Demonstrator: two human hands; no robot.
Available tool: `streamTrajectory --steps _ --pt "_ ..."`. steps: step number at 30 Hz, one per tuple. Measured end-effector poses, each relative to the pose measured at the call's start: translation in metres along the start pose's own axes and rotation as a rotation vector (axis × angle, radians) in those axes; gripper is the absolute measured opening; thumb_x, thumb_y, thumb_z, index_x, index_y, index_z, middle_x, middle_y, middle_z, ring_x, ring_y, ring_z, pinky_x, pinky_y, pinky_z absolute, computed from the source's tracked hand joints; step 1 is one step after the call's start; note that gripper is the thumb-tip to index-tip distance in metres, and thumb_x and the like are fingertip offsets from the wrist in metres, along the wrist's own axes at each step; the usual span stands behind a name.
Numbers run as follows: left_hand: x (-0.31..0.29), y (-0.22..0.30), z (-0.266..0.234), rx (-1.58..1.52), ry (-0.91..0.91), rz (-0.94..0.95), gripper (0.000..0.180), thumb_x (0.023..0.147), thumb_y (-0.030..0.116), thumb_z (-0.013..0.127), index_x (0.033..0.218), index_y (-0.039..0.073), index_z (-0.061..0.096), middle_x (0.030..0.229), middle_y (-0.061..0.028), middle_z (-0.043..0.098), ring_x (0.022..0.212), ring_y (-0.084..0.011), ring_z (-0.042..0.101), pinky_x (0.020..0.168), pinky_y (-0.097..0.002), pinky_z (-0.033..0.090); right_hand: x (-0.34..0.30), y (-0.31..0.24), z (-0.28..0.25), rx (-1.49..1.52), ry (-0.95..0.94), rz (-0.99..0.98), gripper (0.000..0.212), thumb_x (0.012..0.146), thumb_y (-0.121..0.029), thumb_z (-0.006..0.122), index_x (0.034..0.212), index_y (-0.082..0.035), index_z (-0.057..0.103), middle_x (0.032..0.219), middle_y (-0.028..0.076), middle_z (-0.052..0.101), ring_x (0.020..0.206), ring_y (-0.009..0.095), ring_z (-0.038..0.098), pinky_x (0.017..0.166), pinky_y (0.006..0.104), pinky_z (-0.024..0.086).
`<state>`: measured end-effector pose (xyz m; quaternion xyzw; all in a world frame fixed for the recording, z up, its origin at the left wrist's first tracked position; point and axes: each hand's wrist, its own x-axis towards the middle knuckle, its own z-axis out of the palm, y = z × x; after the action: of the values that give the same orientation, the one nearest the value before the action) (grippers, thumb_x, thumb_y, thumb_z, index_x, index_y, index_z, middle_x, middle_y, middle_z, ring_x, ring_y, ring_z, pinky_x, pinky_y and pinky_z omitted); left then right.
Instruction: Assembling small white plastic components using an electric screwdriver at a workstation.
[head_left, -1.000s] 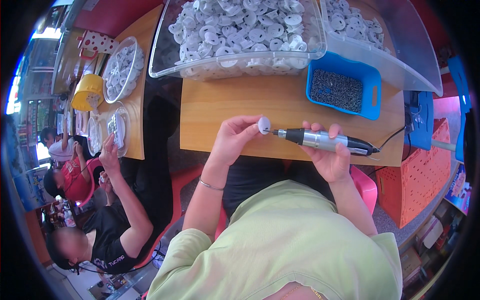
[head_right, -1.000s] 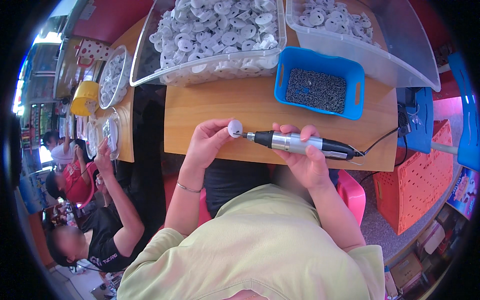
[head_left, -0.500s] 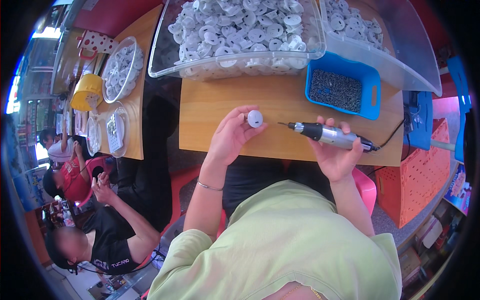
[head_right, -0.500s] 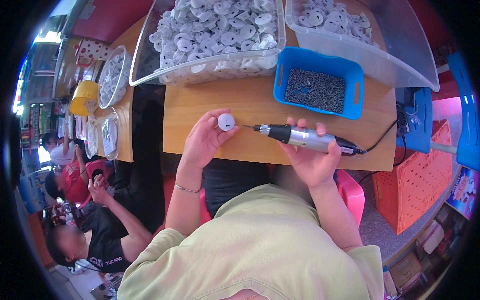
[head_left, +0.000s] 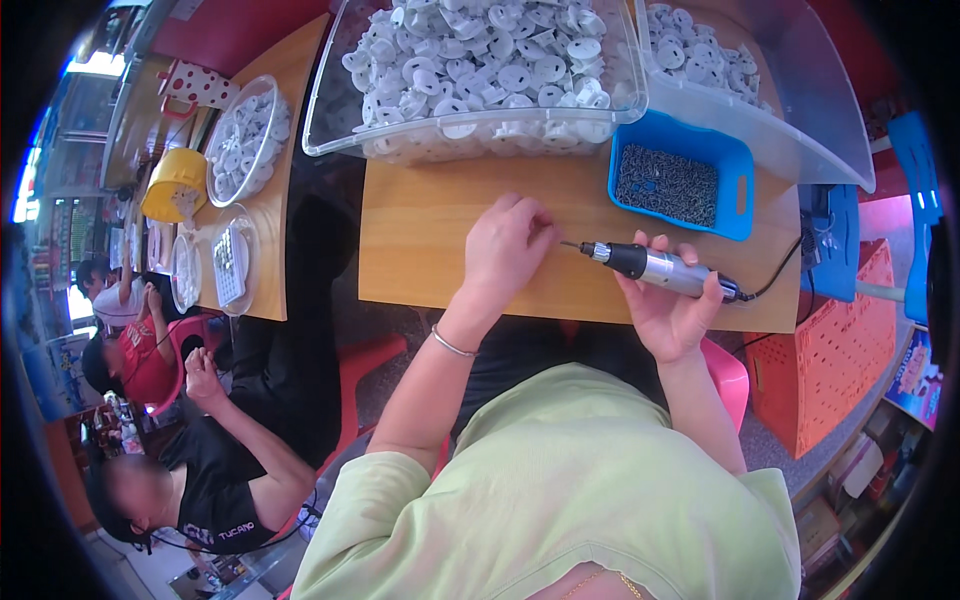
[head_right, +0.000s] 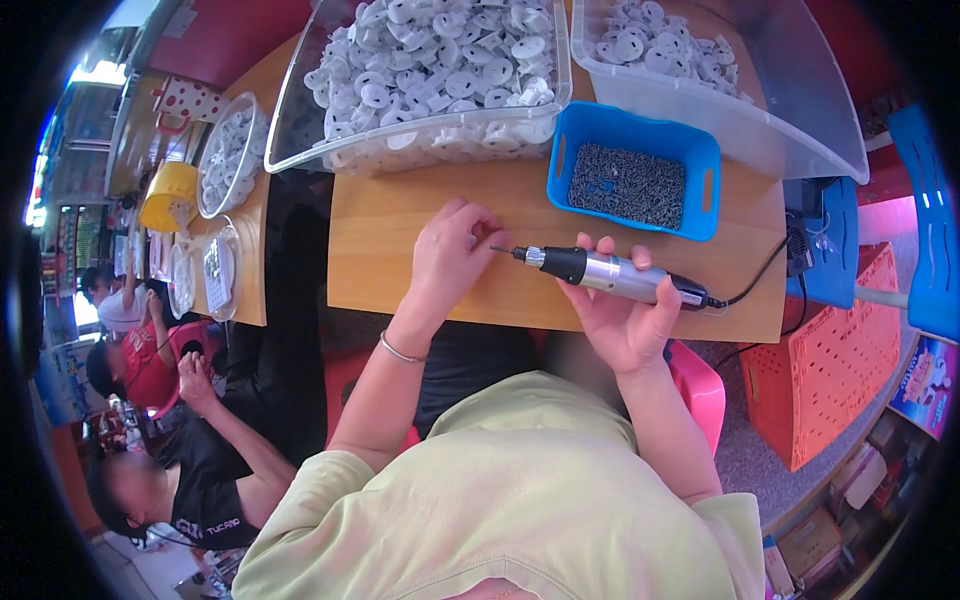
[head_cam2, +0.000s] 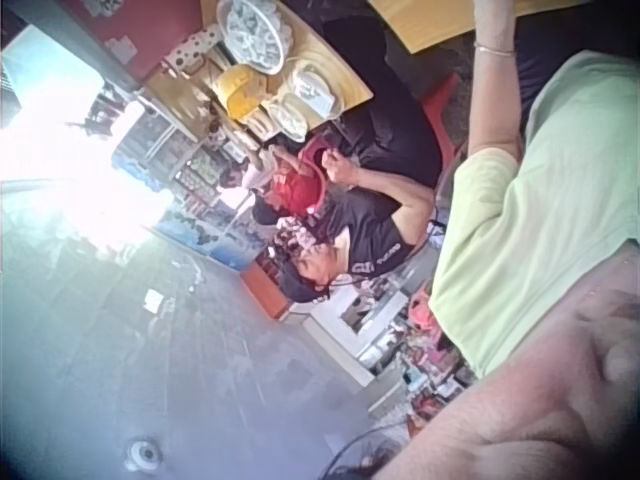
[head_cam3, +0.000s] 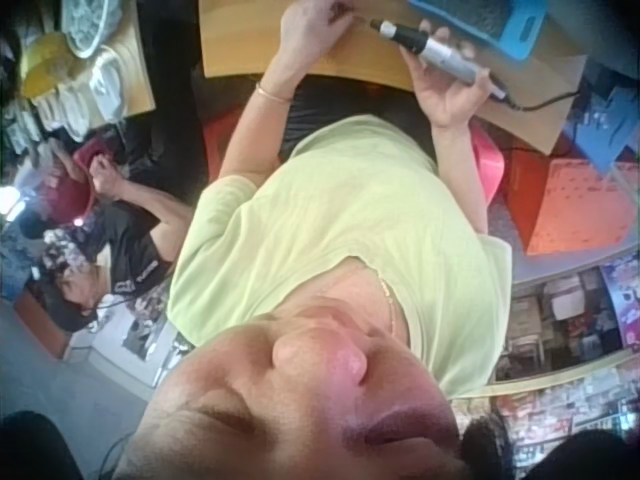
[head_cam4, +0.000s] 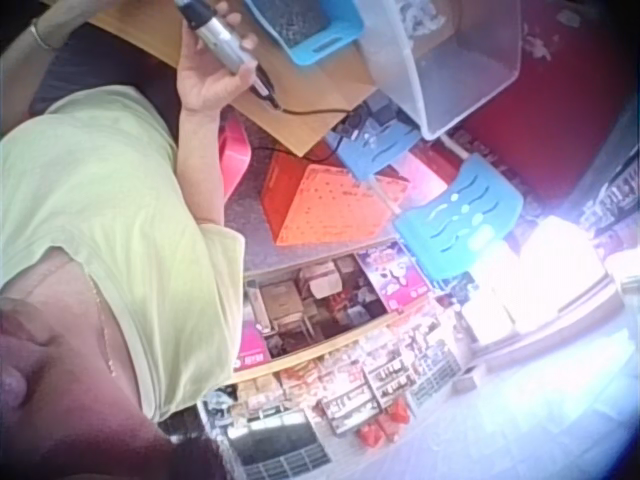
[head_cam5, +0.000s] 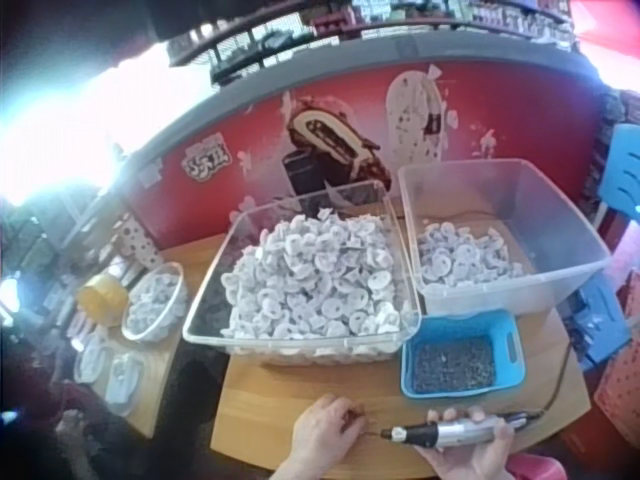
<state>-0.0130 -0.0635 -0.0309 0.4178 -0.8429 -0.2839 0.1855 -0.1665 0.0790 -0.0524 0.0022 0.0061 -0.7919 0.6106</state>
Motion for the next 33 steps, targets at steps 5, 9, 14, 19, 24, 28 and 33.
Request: streamTrajectory --steps 5,9,14,19,24,28,33 --pt "0.000 -0.002 0.005 0.051 0.043 0.065 0.012 0.072 0.014 0.066 0.074 0.006 0.057 0.074 -0.0080 0.053 0.066 -0.0254 0.056 0.058 -0.0358 0.045 0.000 0.001 0.002 0.004 0.009 0.012 0.024 0.077 -0.025 0.068 0.090 -0.016 0.051 0.114 0.011 0.052 0.127 0.029 0.032 0.102 0.0535 0.032" --pt "0.000 -0.001 0.003 0.085 0.054 0.205 0.012 0.075 0.010 0.064 0.078 0.005 0.054 0.076 -0.0081 0.052 0.062 -0.0236 0.056 0.056 -0.0335 0.046 0.000 0.000 0.001 -0.003 0.003 0.013 0.024 0.077 -0.025 0.068 0.090 -0.016 0.050 0.114 0.011 0.051 0.126 0.029 0.033 0.103 0.0536 0.032" --pt "-0.011 -0.007 -0.002 0.049 0.050 0.139 0.015 0.074 0.014 0.064 0.082 0.007 0.053 0.081 -0.0072 0.053 0.071 -0.0267 0.056 0.059 -0.0352 0.046 -0.001 0.001 0.001 -0.017 0.013 0.004 0.024 0.077 -0.026 0.068 0.090 -0.016 0.050 0.114 0.011 0.051 0.126 0.029 0.033 0.103 0.0531 0.031" --pt "-0.010 -0.005 -0.005 0.040 0.071 0.131 0.020 0.074 0.016 0.066 0.087 0.007 0.052 0.083 -0.0082 0.053 0.072 -0.0281 0.057 0.060 -0.0358 0.046 -0.001 0.000 0.002 -0.026 0.013 0.005 0.024 0.077 -0.026 0.068 0.090 -0.016 0.050 0.114 0.010 0.051 0.126 0.029 0.033 0.103 0.0526 0.032" --pt "-0.003 -0.014 0.000 0.096 0.066 0.105 0.020 0.075 0.014 0.066 0.086 0.003 0.054 0.082 -0.0089 0.054 0.065 -0.0243 0.058 0.056 -0.0334 0.047 -0.001 0.001 0.002 -0.042 0.011 0.004 0.025 0.076 -0.027 0.068 0.090 -0.016 0.051 0.114 0.010 0.051 0.126 0.029 0.033 0.102 0.0521 0.032" --pt "-0.003 -0.014 -0.002 0.085 0.054 0.106 0.019 0.074 0.012 0.067 0.084 0.002 0.055 0.082 -0.0098 0.054 0.068 -0.0246 0.058 0.057 -0.0326 0.047 -0.001 0.001 0.003 -0.023 0.010 0.014 0.026 0.076 -0.025 0.069 0.090 -0.015 0.050 0.115 0.010 0.050 0.126 0.029 0.033 0.103 0.0532 0.031" --pt "-0.007 -0.013 -0.016 -0.113 -0.003 0.114 0.019 0.072 0.008 0.067 0.084 0.003 0.054 0.082 -0.0111 0.054 0.070 -0.0256 0.057 0.060 -0.0340 0.048 -0.002 0.001 0.003 0.006 0.012 0.030 0.026 0.076 -0.022 0.070 0.090 -0.014 0.049 0.115 0.010 0.049 0.126 0.029 0.033 0.104 0.0546 0.029"
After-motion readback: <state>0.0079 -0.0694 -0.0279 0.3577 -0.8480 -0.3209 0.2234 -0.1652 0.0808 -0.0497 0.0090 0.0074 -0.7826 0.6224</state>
